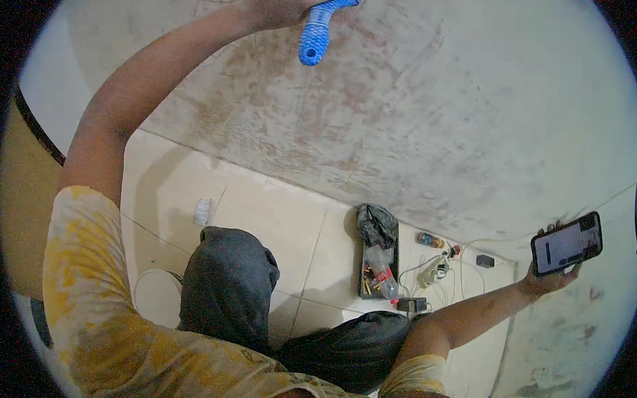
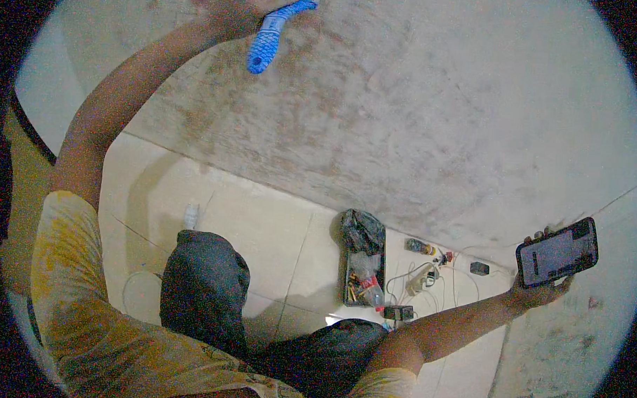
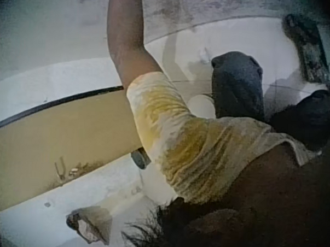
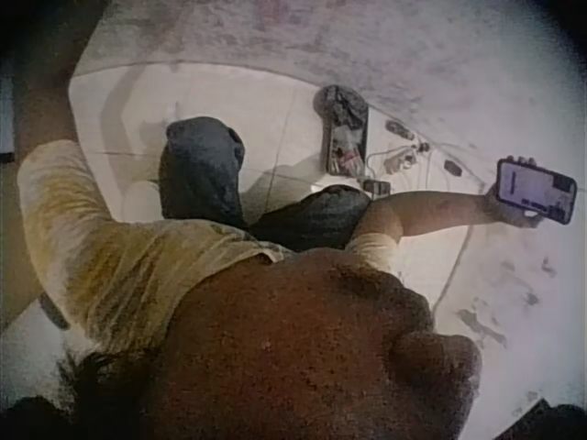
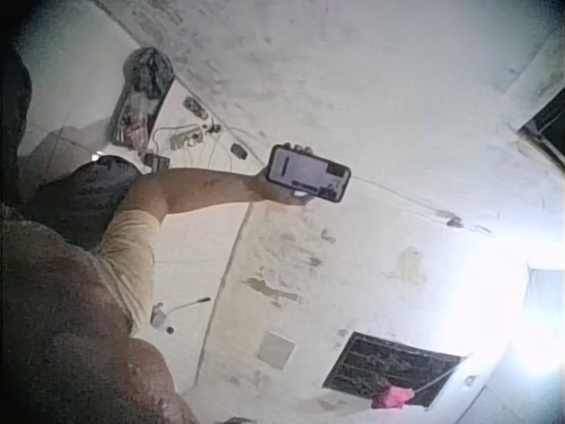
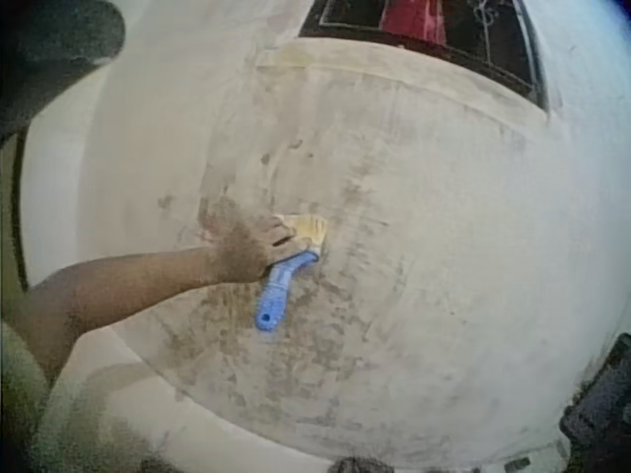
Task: The person uses a brush to sweep dust and debris off the surface of a wall while holding a phone in their other hand.
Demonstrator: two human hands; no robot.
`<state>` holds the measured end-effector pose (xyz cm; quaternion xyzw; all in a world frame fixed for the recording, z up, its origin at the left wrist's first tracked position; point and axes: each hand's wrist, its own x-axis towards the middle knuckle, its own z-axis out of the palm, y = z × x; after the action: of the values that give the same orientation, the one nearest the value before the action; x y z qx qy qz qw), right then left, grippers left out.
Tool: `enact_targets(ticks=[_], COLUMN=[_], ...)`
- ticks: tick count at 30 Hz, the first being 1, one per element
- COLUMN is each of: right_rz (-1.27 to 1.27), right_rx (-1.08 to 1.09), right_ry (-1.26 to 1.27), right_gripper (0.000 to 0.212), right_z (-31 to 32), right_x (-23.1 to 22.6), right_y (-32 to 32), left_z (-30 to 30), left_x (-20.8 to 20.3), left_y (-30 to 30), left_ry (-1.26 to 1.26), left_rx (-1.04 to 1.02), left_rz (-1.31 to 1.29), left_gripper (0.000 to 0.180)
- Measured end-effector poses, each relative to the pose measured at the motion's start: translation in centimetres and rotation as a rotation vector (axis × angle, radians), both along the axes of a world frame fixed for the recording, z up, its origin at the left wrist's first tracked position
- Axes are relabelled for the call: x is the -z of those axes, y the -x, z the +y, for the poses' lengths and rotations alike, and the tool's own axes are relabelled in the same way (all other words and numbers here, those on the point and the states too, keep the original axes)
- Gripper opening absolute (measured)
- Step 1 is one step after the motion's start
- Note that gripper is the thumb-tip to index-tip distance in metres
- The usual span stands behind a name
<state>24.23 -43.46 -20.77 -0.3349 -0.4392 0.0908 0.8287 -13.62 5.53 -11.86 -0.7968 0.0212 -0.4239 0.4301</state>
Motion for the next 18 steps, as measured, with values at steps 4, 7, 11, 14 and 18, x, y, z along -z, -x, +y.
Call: enact_targets(ticks=[4, 7, 11, 14, 18], right_rz=[0.143, 0.102, 0.012, -0.1, -0.082], right_rx=[0.233, 0.196, 0.02, -0.133, -0.07], right_ry=[0.068, 0.061, 0.057, 0.036, 0.046], right_gripper=[0.071, 0.073, 0.074, 0.075, 0.076], right_z=[0.5, 0.4, -0.2, -0.2, -0.4], right_x=[-0.8, -0.5, -0.1, -0.1, -0.2], right_y=[1.3, 1.0, -0.2, -0.2, 0.1], left_z=[-0.7, -0.2, -0.2, 0.2, 0.5], left_x=[0.1, 0.2, 0.7, 1.3, 1.8], left_y=[-0.1, -0.2, -0.1, 0.1, 0.1], left_ry=[0.067, 0.053, 0.031, 0.054, -0.017], left_rx=[-0.009, 0.039, -0.077, -0.211, -0.059], left_rz=[0.012, 0.005, -0.001, 0.051, -0.001], left_gripper=[0.033, 0.033, 0.032, 0.031, 0.03])
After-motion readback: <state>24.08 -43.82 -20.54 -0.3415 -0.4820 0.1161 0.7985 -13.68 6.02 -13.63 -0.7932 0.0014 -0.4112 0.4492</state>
